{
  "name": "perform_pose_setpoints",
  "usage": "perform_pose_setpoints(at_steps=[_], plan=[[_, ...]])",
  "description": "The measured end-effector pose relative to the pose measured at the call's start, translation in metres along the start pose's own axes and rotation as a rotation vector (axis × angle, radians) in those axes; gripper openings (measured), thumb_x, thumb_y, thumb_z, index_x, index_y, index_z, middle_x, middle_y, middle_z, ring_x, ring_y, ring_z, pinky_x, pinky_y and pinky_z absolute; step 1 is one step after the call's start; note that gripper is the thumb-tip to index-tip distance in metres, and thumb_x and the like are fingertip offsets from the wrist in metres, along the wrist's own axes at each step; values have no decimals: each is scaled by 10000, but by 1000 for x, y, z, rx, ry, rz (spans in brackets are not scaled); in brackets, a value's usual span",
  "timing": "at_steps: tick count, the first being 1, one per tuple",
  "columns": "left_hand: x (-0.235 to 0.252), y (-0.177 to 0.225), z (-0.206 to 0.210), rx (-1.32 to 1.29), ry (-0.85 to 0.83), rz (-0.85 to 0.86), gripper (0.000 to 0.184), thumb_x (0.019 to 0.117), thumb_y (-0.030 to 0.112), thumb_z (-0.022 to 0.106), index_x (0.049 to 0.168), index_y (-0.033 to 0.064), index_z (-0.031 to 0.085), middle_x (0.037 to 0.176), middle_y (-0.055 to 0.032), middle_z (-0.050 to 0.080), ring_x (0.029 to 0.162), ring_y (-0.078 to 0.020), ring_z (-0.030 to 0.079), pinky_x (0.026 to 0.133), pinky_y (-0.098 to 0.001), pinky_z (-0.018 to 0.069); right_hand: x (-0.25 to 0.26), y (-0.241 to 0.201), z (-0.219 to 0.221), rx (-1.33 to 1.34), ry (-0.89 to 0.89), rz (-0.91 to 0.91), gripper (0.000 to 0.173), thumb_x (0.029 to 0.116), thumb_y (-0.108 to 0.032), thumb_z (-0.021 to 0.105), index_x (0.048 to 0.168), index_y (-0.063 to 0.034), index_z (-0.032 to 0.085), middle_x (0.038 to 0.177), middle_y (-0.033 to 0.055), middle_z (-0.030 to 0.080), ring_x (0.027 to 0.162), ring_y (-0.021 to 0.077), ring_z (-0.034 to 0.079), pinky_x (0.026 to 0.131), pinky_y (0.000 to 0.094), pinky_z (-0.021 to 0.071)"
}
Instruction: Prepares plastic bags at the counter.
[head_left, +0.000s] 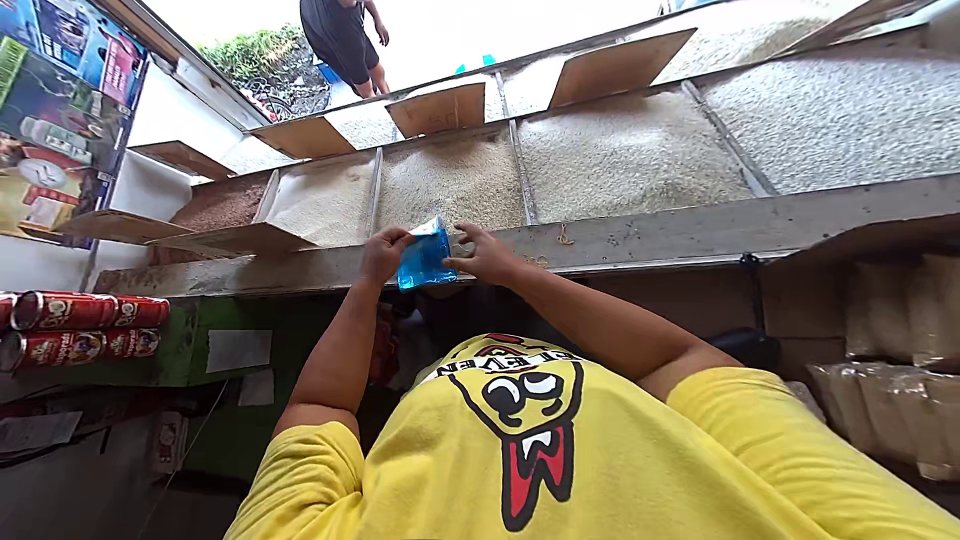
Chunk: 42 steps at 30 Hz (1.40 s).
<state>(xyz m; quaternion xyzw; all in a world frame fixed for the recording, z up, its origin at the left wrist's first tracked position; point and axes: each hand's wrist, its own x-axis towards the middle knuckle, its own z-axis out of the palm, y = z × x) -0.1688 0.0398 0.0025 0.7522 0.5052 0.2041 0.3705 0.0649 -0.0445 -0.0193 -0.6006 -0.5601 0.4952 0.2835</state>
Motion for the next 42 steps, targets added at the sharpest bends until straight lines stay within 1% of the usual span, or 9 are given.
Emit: perform_pose_setpoints(at_steps=[4,16,19,23,27,31,33,36,42], plan=[[-23,-25,48,-24,-198,-203,226,1037,186,603,1041,-9,718,965,-140,720,931,-227,683,905,-492,533,22,27,44,-108,-8,93,871,848,-415,838,1559,-113,437,1448,264,498,1269,422,563,1022,619,496],[-8,-19,17,-505,242,-341,245,1041,237,602,1057,8,688,921,-87,697,831,-157,662,809,-391,567,23,46,50,-215,122,169,678,873,-19,667,1516,-178,524,1325,208,663,1252,420,616,1031,646,485],[0,-4,-16,-566,294,-264,233,1053,238,579,1016,28,673,865,-48,686,784,-126,662,777,-359,577,25,52,52,-321,237,77,658,786,9,736,1416,-148,633,1408,227,568,1306,461,512,1041,645,451],[10,29,-50,-644,327,-183,229,1069,244,546,993,53,646,848,-35,684,778,-125,677,766,-351,591,20,23,42,-287,302,-162,985,688,-127,827,1564,-87,379,1658,261,219,1482,494,279,1141,680,277],[19,63,-58,-668,248,-161,230,1074,250,539,966,73,638,804,-20,688,724,-110,683,708,-325,601,20,-31,24,-180,704,-660,813,814,-420,811,1428,19,509,1543,385,329,1423,563,345,1142,669,341],[32,95,-59,-498,14,-12,174,1039,189,599,986,49,685,800,-5,695,704,-79,661,691,-298,580,12,-101,-24,-157,508,-468,658,934,-399,746,1433,-25,536,1178,141,726,1068,270,710,956,518,559],[44,104,-56,-495,67,129,228,1027,212,622,1161,32,665,970,-41,725,842,-104,695,782,-326,595,17,-116,-41,157,401,-357,285,980,-211,696,1200,-29,677,986,94,744,879,158,726,840,396,607],[56,124,-55,-396,154,269,627,986,304,636,1512,56,400,1464,-154,522,1187,-205,641,959,-416,574,19,-127,-57,597,535,-339,259,1024,-110,615,1253,8,591,1025,99,721,886,143,729,823,350,630],[60,158,-35,-157,-41,382,847,874,290,807,1595,169,378,1571,-183,428,1361,-305,521,1078,-503,494,6,-145,-69,1152,486,-330,390,1085,-219,503,1443,-85,423,1126,136,684,968,233,707,853,444,609]])
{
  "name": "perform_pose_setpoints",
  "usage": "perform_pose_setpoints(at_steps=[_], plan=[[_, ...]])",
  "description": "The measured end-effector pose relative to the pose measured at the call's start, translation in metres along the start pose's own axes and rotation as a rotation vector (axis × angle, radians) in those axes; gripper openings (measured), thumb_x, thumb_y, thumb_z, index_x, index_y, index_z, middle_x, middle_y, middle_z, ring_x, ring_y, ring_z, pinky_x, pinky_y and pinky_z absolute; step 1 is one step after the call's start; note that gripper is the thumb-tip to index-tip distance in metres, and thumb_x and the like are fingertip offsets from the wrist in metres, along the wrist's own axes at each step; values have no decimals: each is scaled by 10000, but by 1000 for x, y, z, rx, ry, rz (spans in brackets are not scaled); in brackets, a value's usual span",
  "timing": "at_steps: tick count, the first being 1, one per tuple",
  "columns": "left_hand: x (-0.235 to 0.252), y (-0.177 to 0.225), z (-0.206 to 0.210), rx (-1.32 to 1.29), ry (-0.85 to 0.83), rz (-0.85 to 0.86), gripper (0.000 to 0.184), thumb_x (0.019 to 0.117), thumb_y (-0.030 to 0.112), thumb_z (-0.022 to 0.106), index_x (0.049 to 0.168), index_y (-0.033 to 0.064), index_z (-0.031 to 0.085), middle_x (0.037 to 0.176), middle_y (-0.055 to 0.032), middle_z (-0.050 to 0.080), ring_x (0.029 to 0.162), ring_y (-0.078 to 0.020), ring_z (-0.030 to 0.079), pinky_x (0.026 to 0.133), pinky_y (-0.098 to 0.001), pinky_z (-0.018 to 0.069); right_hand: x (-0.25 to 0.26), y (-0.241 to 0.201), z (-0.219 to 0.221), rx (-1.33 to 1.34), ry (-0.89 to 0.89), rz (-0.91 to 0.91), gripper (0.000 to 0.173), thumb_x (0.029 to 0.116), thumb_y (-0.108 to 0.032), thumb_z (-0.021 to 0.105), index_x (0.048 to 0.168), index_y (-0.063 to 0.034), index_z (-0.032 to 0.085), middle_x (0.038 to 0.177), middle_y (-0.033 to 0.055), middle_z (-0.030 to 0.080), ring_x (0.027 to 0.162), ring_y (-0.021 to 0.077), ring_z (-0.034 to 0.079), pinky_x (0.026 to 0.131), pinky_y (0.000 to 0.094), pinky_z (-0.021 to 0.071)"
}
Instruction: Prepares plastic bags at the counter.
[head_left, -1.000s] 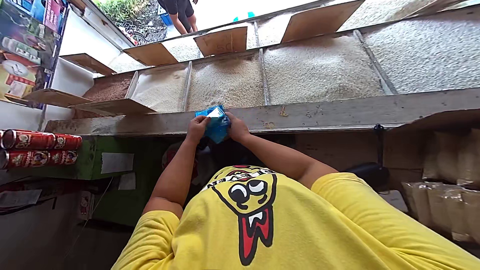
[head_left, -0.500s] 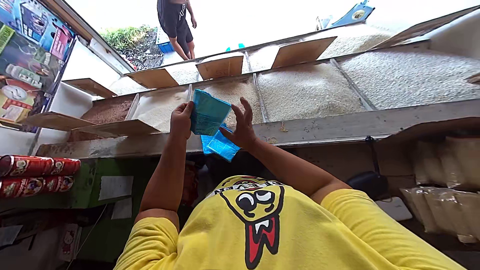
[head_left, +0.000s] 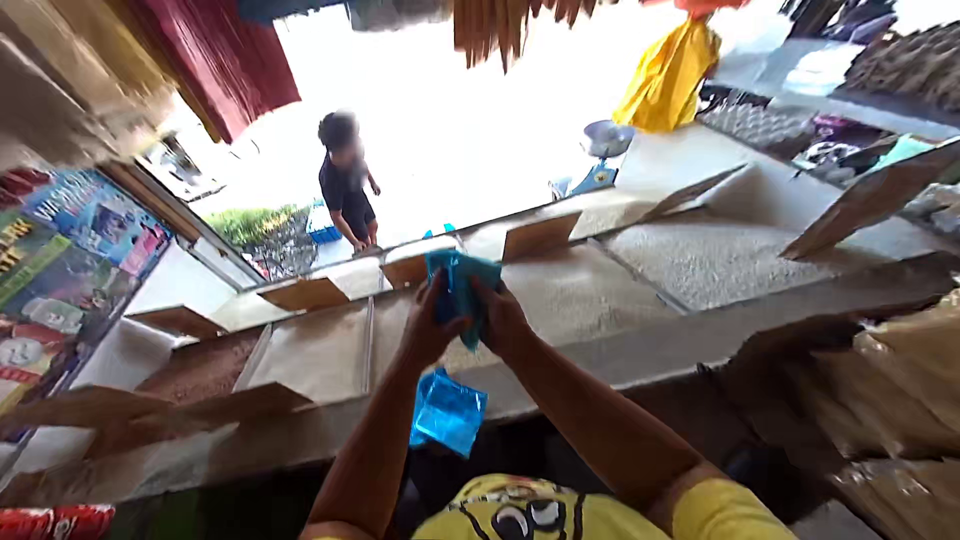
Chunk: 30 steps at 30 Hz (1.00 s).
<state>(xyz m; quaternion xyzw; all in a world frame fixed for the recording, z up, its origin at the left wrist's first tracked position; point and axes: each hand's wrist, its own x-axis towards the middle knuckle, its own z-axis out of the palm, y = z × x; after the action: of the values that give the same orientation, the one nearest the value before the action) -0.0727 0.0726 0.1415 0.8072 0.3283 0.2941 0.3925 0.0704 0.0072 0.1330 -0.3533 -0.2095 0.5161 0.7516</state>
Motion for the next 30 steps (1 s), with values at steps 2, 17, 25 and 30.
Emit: perform_pose_setpoints(at_steps=[2,17,25,30], plan=[[13,8,-8,-19,-12,6,558,971,260,690,1488,111,542,1497,-200,507,1335,-277,547,1089,-433,489,5,-9,-4,149,-24,20,326,1081,-95,452,1394,-9,425,1096,177,683,964,260,714,869,454,610],[104,126,-79,348,-459,585,237,1020,135,591,1070,-43,740,966,-132,741,895,-147,695,860,-343,555,4,-92,7,-1227,-150,-719,230,981,-119,630,1156,4,715,1017,149,747,934,230,722,884,396,579],[262,249,-243,591,555,384,466,1091,296,456,1433,-11,532,1427,-251,560,1361,-384,515,1143,-582,382,-20,-104,-55,-1298,-8,-408,257,1008,-155,605,1194,-11,707,985,176,729,905,293,709,858,513,561],[317,272,-279,259,654,290,642,1056,309,545,1562,3,295,1477,-265,494,1359,-367,511,1106,-542,436,-60,-83,-115,-1355,72,-391,290,944,-250,729,1005,32,757,863,217,736,823,381,726,795,609,562]])
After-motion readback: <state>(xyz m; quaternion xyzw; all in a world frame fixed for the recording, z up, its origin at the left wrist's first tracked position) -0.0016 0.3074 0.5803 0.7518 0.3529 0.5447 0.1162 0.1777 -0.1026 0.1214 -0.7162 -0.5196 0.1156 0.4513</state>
